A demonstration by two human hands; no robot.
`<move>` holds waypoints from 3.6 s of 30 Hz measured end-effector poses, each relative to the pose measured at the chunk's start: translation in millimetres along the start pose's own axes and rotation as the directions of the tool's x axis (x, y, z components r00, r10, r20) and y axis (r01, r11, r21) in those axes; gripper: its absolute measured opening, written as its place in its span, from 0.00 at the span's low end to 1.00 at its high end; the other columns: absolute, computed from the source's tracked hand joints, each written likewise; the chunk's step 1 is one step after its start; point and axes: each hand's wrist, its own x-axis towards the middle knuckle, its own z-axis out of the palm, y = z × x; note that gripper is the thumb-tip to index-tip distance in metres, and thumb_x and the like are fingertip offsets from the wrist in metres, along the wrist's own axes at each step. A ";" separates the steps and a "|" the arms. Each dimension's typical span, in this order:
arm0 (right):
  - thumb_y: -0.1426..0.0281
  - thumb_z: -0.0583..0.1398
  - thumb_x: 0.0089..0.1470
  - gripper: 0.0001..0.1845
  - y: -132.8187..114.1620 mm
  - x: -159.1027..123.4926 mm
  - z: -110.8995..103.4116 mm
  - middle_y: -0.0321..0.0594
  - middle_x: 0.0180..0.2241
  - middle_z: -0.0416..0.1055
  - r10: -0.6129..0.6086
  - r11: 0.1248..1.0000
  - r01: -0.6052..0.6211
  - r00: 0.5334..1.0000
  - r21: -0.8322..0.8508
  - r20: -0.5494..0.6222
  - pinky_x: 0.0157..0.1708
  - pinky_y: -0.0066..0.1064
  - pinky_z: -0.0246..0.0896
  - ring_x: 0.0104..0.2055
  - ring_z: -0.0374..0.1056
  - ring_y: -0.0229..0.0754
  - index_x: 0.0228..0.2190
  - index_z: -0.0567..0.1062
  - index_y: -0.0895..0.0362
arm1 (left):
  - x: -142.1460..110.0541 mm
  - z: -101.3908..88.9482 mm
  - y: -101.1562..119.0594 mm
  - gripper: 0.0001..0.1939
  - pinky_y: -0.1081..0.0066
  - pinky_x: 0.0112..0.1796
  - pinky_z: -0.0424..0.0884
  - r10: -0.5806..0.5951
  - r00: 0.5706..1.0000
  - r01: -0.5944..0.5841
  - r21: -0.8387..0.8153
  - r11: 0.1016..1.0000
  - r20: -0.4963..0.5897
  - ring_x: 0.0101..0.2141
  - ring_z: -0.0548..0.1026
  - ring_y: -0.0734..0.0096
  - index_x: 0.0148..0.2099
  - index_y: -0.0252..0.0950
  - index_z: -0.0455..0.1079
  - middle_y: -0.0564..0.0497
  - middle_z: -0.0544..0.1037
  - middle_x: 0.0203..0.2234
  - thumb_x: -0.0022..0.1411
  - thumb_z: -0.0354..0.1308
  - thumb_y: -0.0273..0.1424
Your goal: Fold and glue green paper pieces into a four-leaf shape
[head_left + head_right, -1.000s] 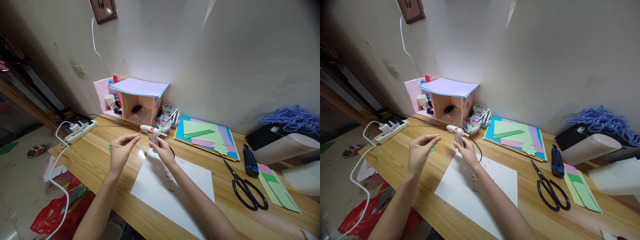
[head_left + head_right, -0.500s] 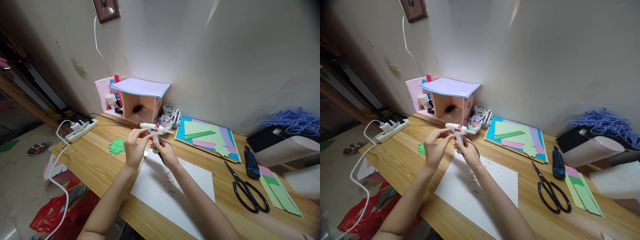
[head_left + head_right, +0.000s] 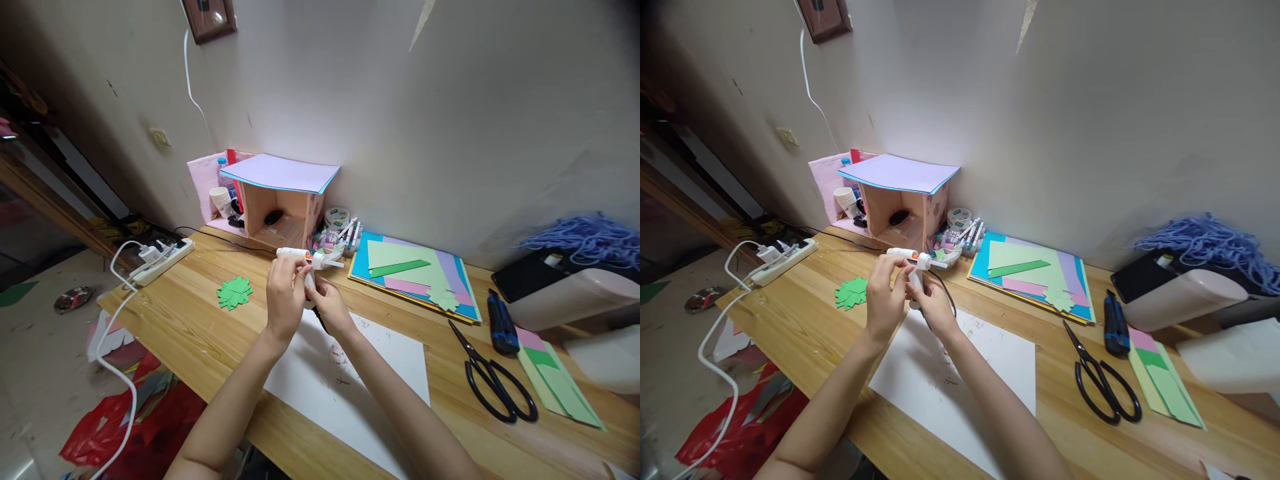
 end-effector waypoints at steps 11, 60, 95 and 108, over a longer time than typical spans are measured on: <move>0.60 0.59 0.47 0.20 -4.7 -0.1 -1.3 0.41 0.34 0.70 -0.009 0.996 0.005 0.999 -0.093 -0.043 0.34 0.30 0.62 0.31 0.64 0.38 0.41 0.71 0.57 | 1.0 -10.4 11.2 0.05 0.74 0.33 0.67 -0.112 0.993 0.101 -0.281 0.954 -0.023 0.29 0.70 0.74 0.34 0.36 0.66 0.53 0.71 0.27 0.57 0.55 0.33; 0.68 0.54 0.51 0.12 -7.4 -9.7 4.8 0.42 0.34 0.70 -0.228 0.896 0.132 0.956 -0.423 -0.186 0.36 0.33 0.58 0.36 0.64 0.44 0.38 0.73 0.55 | -13.4 23.2 22.6 0.13 0.76 0.25 0.63 -0.391 0.895 0.445 -0.383 0.810 0.212 0.22 0.67 0.75 0.32 0.33 0.73 0.55 0.68 0.17 0.54 0.56 0.39; 0.65 0.57 0.51 0.17 -14.7 -5.2 -2.1 0.41 0.44 0.71 -0.094 0.995 0.089 0.983 -0.043 -0.160 0.49 0.36 0.58 0.47 0.65 0.45 0.43 0.72 0.56 | -31.6 0.1 -5.2 0.29 0.59 0.58 0.46 0.287 0.837 -0.468 0.337 0.817 0.467 0.60 0.48 0.62 0.63 0.29 0.43 0.40 0.50 0.60 0.63 0.42 0.36; 0.63 0.61 0.47 0.11 -33.2 -11.3 2.6 0.37 0.30 0.70 0.035 0.959 0.004 0.990 0.284 -0.134 0.34 0.28 0.61 0.29 0.65 0.35 0.31 0.73 0.57 | -43.5 -3.5 -18.7 0.14 0.66 0.45 0.65 -0.033 0.989 0.037 0.025 0.999 -0.147 0.45 0.68 0.67 0.50 0.35 0.63 0.43 0.70 0.44 0.61 0.47 0.28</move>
